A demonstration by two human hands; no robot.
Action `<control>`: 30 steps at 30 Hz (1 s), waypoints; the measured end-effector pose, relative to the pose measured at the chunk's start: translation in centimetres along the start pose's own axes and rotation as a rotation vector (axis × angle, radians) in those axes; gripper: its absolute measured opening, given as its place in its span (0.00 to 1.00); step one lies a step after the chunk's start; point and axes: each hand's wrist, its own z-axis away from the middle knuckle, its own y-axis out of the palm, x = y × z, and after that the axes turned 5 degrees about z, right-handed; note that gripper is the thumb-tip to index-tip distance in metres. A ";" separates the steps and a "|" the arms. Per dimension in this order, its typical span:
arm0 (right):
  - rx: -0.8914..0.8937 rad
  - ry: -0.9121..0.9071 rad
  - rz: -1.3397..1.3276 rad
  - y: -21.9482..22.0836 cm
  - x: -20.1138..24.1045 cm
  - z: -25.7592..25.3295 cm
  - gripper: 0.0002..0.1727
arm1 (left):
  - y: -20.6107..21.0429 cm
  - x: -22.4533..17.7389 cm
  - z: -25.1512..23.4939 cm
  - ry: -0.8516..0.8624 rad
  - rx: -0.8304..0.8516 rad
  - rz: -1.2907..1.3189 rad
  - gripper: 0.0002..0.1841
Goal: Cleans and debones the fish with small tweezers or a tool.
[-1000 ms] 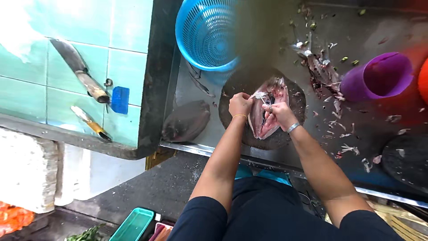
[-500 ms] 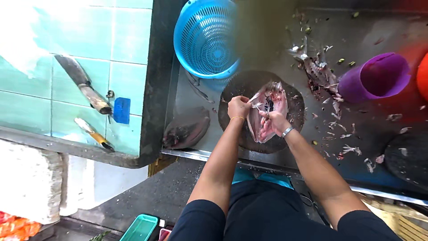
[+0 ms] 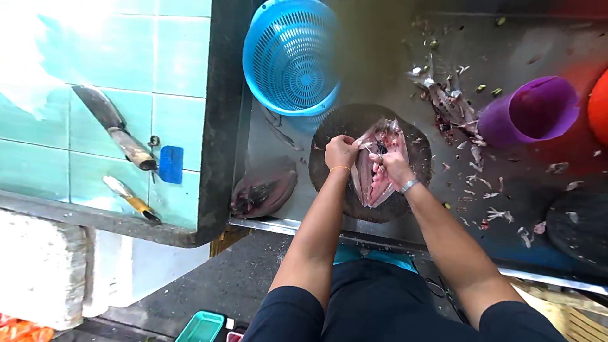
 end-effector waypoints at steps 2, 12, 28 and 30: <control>-0.003 -0.037 -0.015 0.3 0.1 0.2 0.28 | -0.1 -0.1 -0.3 -0.009 -0.006 -0.001 0.13; -0.073 -0.031 -0.113 1.2 -1.2 -0.1 0.27 | 0.2 -0.7 -0.9 -0.001 0.026 -0.017 0.14; 0.044 0.121 0.021 -0.6 -1.2 1.2 0.28 | -0.9 -0.9 -2.5 0.043 0.121 -0.050 0.19; -0.050 0.023 0.227 -2.1 -0.3 2.2 0.21 | -0.8 -1.0 -2.2 0.047 0.105 -0.042 0.20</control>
